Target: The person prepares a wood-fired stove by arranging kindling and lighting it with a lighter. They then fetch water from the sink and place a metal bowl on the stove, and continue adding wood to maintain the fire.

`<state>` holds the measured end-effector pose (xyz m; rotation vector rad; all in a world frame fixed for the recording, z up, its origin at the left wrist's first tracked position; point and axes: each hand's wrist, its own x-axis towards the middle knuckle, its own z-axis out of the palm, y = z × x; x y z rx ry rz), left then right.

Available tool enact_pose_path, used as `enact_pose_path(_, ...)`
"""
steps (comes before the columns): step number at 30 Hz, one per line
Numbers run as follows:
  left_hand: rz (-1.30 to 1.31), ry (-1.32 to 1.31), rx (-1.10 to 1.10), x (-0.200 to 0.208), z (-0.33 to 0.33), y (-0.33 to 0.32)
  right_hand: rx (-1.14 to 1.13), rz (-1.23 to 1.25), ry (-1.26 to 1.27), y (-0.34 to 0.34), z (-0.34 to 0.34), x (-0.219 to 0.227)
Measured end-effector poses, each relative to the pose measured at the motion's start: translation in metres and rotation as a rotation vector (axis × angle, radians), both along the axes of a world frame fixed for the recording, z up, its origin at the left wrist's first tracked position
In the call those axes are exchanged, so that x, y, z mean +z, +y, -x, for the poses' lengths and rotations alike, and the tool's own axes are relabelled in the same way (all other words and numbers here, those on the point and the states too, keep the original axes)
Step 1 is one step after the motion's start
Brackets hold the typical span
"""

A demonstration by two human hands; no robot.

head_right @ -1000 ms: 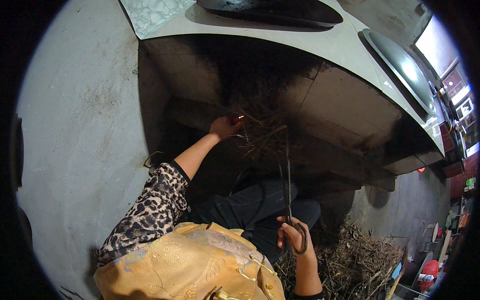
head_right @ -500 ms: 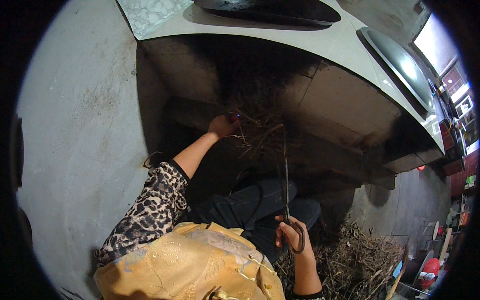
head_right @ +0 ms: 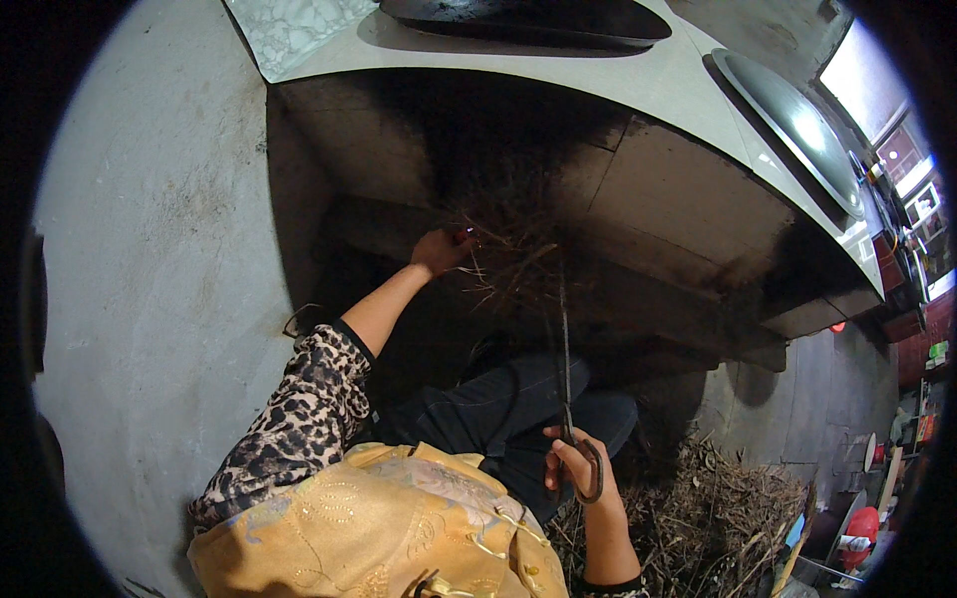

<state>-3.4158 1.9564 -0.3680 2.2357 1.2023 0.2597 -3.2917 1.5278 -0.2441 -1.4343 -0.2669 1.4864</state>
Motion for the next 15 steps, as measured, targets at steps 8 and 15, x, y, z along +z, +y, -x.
enact_pose_path(8, -0.05, -0.023, 0.009, -0.0008, -0.0016, -0.0017, 0.004, 0.01, 0.003, 0.0007, 0.0008, -0.0009)
enact_pose_path(15, -0.007, 0.093, 0.002, 0.0058, -0.002, -0.0014, -0.02, 0.002, -0.028, 0.0041, 0.0043, 0.0014)
